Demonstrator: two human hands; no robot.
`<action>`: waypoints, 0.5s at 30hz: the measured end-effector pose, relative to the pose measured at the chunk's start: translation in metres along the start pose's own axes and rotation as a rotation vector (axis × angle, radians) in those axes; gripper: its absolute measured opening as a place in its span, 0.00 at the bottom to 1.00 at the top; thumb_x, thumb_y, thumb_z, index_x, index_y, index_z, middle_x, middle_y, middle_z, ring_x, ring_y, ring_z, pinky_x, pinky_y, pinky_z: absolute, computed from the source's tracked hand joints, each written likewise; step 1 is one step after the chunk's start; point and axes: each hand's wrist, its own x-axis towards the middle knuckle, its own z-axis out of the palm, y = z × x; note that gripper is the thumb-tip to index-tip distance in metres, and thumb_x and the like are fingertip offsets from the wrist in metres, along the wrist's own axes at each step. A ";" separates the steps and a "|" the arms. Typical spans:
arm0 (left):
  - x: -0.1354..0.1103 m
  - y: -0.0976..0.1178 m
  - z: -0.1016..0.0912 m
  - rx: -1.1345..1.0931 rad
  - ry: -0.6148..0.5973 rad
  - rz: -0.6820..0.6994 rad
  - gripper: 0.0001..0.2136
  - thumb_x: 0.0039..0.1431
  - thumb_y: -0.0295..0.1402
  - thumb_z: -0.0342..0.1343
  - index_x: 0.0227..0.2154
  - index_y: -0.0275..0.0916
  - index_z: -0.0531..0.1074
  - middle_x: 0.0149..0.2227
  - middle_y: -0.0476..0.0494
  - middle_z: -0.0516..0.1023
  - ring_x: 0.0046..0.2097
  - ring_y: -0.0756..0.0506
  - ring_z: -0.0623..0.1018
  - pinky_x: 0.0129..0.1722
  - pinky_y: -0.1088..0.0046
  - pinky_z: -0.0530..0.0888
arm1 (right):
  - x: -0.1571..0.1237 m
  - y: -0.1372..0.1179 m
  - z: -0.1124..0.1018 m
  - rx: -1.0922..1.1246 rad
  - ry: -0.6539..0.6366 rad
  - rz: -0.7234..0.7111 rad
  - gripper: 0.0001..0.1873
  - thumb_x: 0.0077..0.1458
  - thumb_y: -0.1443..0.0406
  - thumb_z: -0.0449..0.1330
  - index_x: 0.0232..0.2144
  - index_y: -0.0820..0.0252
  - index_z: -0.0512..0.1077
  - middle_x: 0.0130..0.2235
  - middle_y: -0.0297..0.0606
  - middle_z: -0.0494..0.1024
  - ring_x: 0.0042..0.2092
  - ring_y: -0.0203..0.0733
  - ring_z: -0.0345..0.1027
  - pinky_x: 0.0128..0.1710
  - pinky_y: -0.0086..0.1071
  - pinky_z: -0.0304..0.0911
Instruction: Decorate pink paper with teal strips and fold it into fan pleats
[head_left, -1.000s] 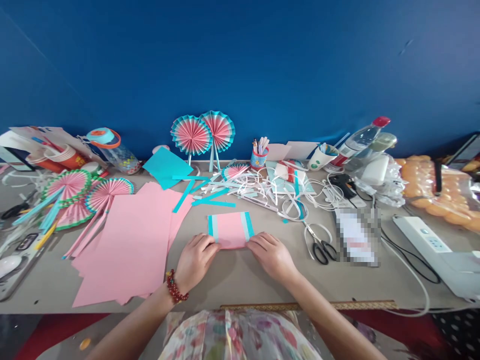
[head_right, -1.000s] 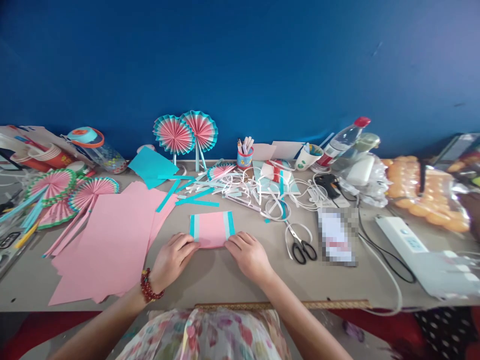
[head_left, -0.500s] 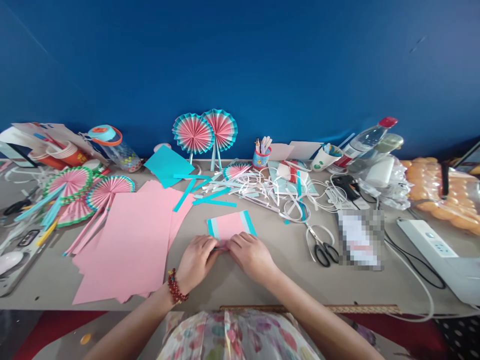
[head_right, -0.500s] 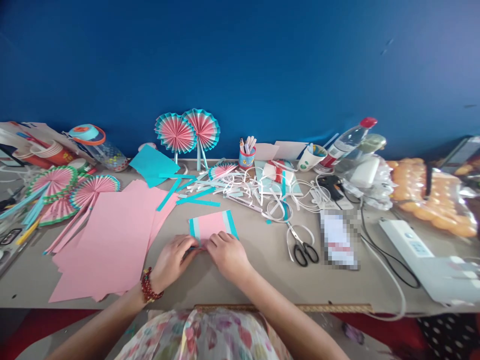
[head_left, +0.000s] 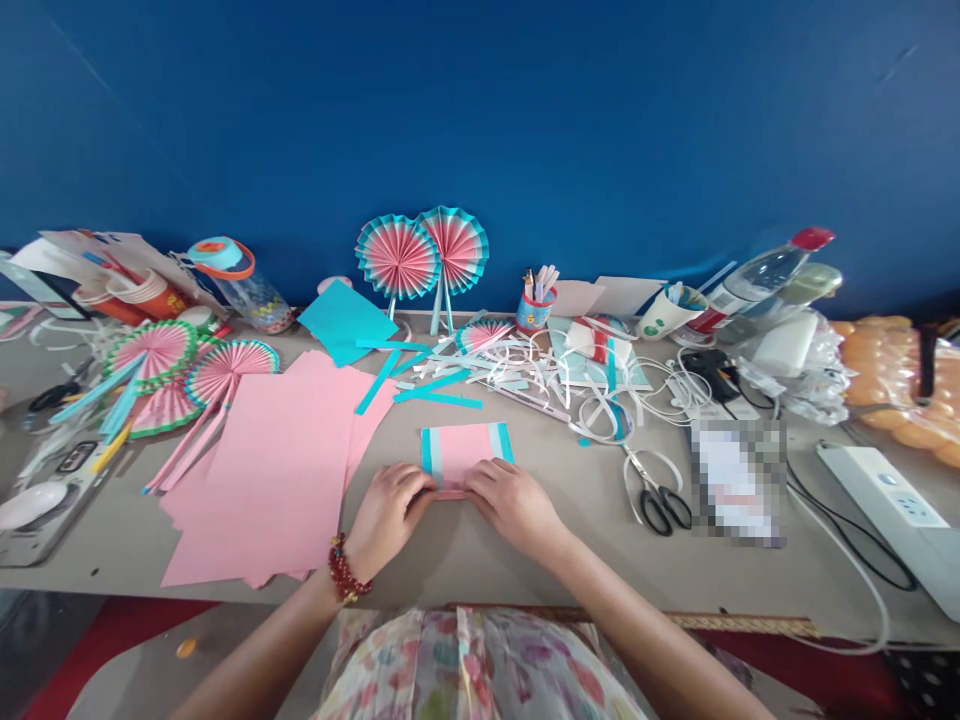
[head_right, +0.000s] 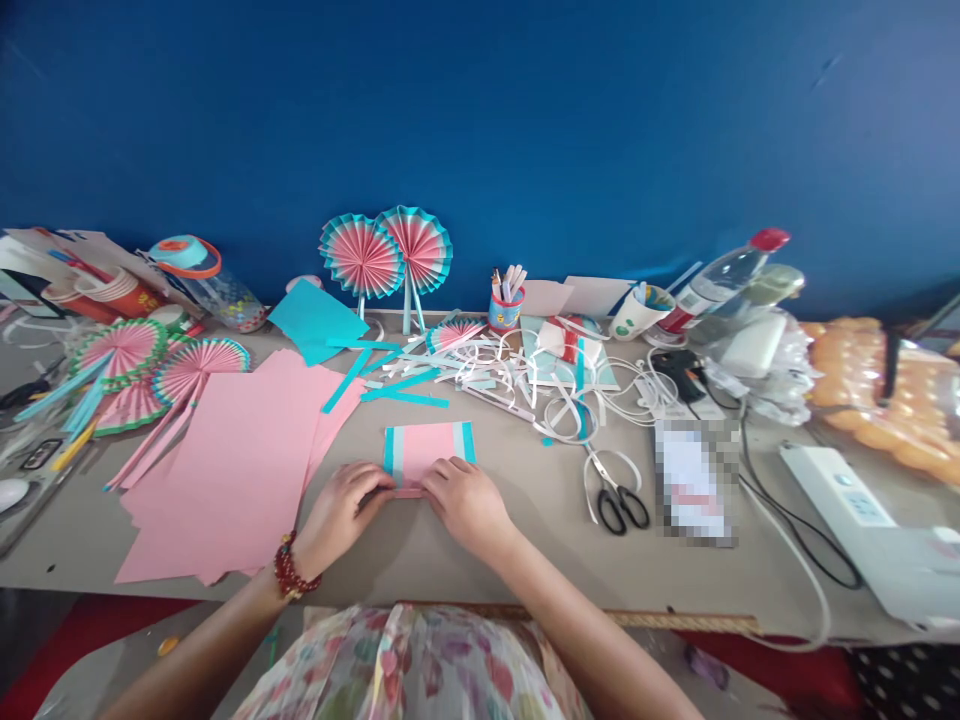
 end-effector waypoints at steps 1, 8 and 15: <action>0.001 -0.001 -0.001 -0.009 -0.007 -0.010 0.05 0.65 0.31 0.53 0.34 0.41 0.72 0.34 0.47 0.78 0.39 0.45 0.77 0.41 0.67 0.71 | 0.003 -0.001 -0.002 -0.018 -0.013 0.013 0.09 0.67 0.65 0.53 0.37 0.57 0.73 0.39 0.38 0.76 0.42 0.41 0.68 0.40 0.33 0.60; 0.014 -0.005 -0.009 -0.029 -0.089 -0.067 0.06 0.64 0.31 0.53 0.32 0.40 0.73 0.35 0.47 0.76 0.36 0.47 0.77 0.36 0.71 0.71 | 0.020 -0.005 -0.011 -0.156 -0.132 0.083 0.08 0.65 0.63 0.55 0.36 0.58 0.73 0.36 0.39 0.77 0.39 0.43 0.71 0.35 0.32 0.58; 0.024 -0.004 -0.014 -0.064 -0.158 -0.097 0.06 0.63 0.30 0.53 0.30 0.40 0.72 0.32 0.48 0.76 0.33 0.48 0.76 0.33 0.73 0.67 | 0.030 -0.001 -0.018 -0.097 -0.217 0.099 0.10 0.67 0.60 0.54 0.39 0.57 0.73 0.39 0.39 0.79 0.41 0.41 0.72 0.34 0.30 0.55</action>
